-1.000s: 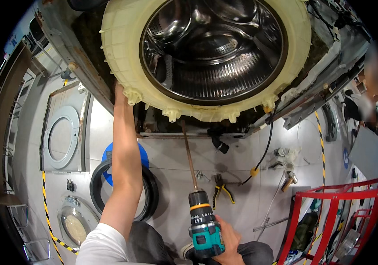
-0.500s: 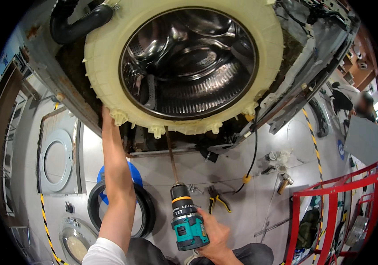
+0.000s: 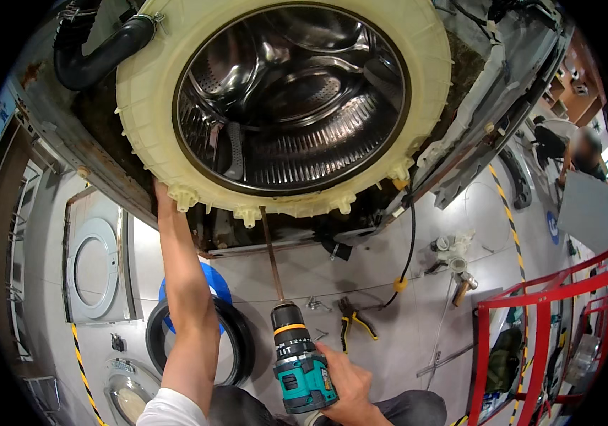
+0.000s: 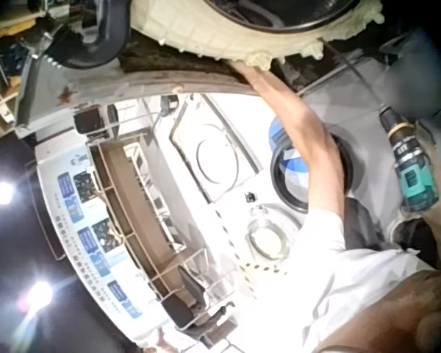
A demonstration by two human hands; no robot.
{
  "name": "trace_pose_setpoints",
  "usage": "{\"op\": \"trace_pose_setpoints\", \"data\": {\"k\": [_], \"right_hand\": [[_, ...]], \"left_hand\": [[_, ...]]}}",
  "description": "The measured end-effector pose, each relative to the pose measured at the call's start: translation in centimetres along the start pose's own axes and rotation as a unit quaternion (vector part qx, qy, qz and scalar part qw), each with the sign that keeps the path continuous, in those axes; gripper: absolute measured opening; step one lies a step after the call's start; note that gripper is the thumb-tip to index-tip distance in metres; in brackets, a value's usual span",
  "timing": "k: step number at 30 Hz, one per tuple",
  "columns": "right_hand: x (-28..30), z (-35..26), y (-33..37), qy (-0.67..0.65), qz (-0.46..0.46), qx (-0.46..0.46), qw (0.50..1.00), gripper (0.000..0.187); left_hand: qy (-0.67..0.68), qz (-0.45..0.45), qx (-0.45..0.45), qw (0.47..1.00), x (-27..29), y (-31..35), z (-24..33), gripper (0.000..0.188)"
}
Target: The person uses a power drill to remove screws from the internal structure of a washing machine. They then use their hands to detach and lift out a large circular plastic tub component from the machine's chassis.
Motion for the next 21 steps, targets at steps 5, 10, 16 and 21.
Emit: {"op": "trace_pose_setpoints", "data": {"k": [5, 10, 16, 21], "right_hand": [[0.0, -0.3, -0.2, 0.02, -0.013, -0.013, 1.0, 0.064], [0.0, -0.3, 0.1, 0.019, -0.017, -0.012, 1.0, 0.068], [0.2, 0.4, 0.6, -0.002, -0.034, -0.021, 0.999, 0.073], [-0.1, -0.7, 1.6, -0.003, -0.009, -0.04, 0.999, 0.052]], "left_hand": [[0.017, 0.014, 0.019, 1.0, -0.1, -0.1, 0.0, 0.038], [-0.015, 0.005, 0.017, 1.0, 3.7, -1.3, -1.9, 0.044], [0.077, -0.096, 0.086, 0.989, 13.0, -6.7, -9.1, 0.055], [0.326, -0.52, 0.097, 0.784, 14.3, -9.4, -10.7, 0.056]]}}
Point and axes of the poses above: each hand's wrist, its own y-axis away from the middle knuckle, its own x-axis out of the back of the hand, z = x × y, the point moved 3 cm from there along -y, towards the middle knuckle, and after that the axes turned 5 degrees about -z, right-handed, at the moved point
